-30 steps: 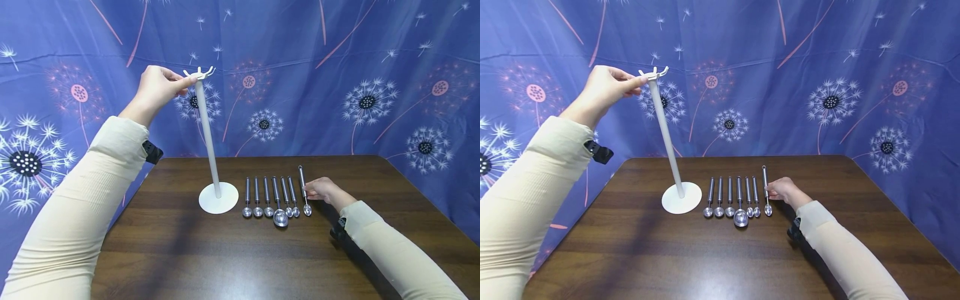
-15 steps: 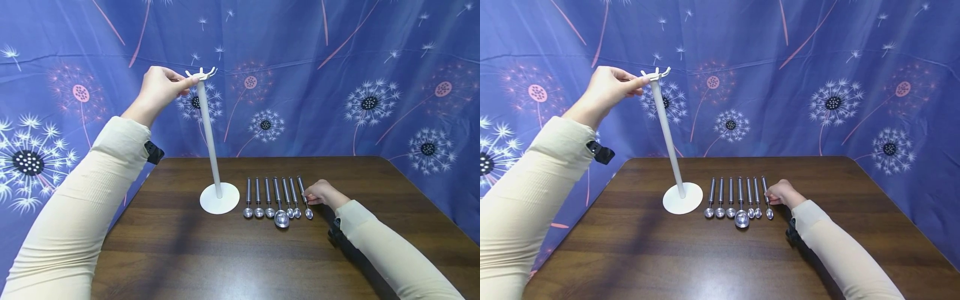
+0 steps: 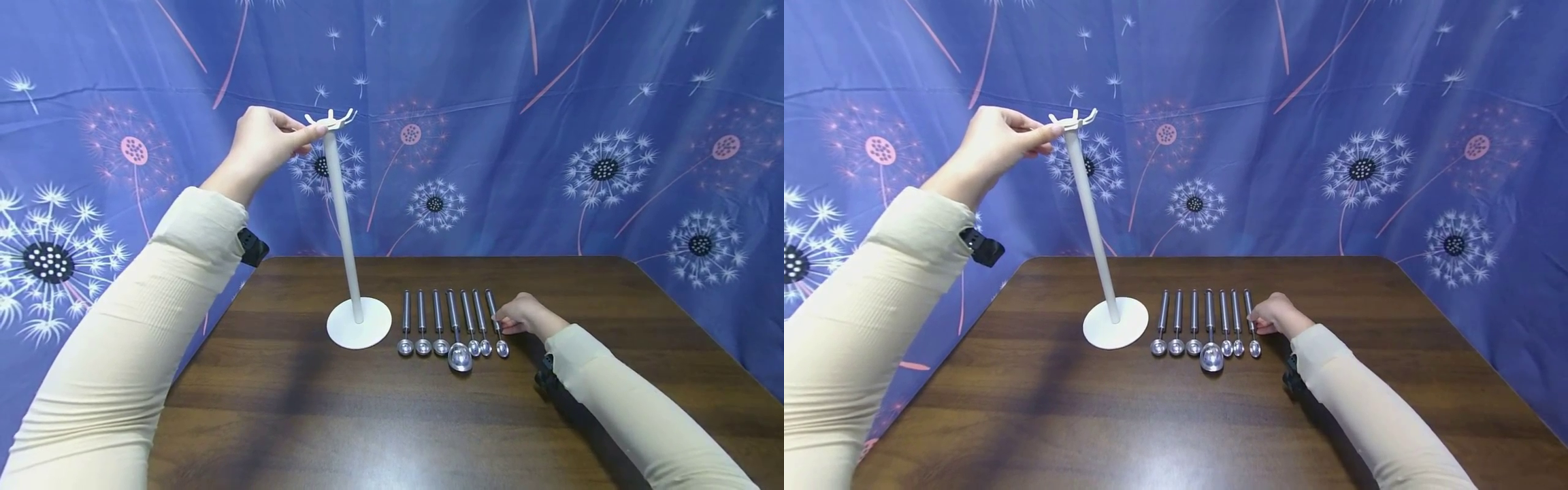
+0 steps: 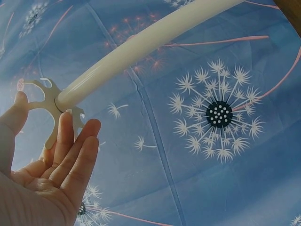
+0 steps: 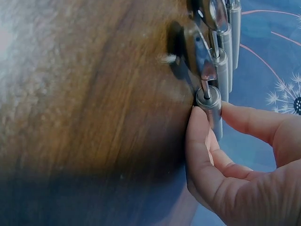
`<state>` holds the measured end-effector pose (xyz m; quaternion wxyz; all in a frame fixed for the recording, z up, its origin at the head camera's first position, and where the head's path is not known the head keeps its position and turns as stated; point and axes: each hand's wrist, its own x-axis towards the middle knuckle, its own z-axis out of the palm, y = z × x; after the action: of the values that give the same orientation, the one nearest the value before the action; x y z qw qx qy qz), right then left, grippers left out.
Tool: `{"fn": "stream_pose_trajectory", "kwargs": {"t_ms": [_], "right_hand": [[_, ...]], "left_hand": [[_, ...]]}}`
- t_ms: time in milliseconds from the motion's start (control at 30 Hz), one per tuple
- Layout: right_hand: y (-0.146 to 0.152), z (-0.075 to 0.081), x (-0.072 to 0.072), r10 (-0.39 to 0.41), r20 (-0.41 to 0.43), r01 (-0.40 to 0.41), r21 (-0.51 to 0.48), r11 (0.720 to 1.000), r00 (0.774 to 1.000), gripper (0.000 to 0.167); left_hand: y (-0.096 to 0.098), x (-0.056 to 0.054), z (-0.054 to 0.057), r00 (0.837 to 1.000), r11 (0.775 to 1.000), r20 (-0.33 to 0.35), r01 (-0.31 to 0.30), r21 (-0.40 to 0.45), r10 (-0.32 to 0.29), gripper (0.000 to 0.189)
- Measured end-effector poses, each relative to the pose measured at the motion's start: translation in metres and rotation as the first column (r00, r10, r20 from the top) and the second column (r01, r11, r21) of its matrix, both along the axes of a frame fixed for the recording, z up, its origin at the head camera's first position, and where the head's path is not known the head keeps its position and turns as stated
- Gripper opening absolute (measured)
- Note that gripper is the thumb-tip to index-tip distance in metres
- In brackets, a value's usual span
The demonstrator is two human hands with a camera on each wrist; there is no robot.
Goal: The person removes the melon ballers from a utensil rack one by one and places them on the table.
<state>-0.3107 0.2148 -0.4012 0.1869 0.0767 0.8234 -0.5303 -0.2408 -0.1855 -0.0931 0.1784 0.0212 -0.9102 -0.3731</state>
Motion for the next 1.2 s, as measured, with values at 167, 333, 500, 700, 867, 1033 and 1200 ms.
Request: {"fn": "stream_pose_trajectory", "kwargs": {"t_ms": [167,333,500,700,867,1033,1200], "right_hand": [[0.001,0.0,-0.001,0.011,-0.003,-0.011,-0.002,1.0,1.0,0.026],[0.001,-0.001,-0.002,0.014,-0.002,-0.014,-0.01,1.0,1.0,0.023],[0.0,0.0,0.0,0.015,0.008,-0.015,-0.033,0.999,1.0,0.026],[0.002,0.003,-0.001,0.02,0.036,-0.018,-0.064,0.998,0.999,0.021],[0.006,0.003,-0.002,-0.004,0.042,0.009,-0.099,0.995,0.999,0.016],[0.01,0.004,0.0,-0.011,0.055,0.018,-0.141,0.99,0.998,0.012],[0.009,0.006,0.001,-0.032,0.04,0.037,-0.132,0.991,0.999,0.021]], "left_hand": [[0.0,0.001,0.001,1.0,1.0,0.014,-0.001,0.027,0.0,0.057],[-0.001,0.001,0.001,1.0,0.999,0.009,0.0,0.049,0.0,0.057],[-0.002,0.001,-0.003,1.0,0.995,-0.006,0.005,0.096,-0.004,0.059],[-0.003,0.002,-0.005,1.0,0.994,-0.012,0.012,0.107,-0.011,0.061],[-0.002,0.003,-0.005,1.0,0.992,-0.016,0.024,0.122,-0.022,0.06],[-0.001,0.003,-0.005,0.999,0.99,-0.018,0.034,0.14,-0.032,0.058],[-0.002,0.003,-0.004,0.998,0.99,-0.049,0.039,0.132,-0.033,0.054]]}}
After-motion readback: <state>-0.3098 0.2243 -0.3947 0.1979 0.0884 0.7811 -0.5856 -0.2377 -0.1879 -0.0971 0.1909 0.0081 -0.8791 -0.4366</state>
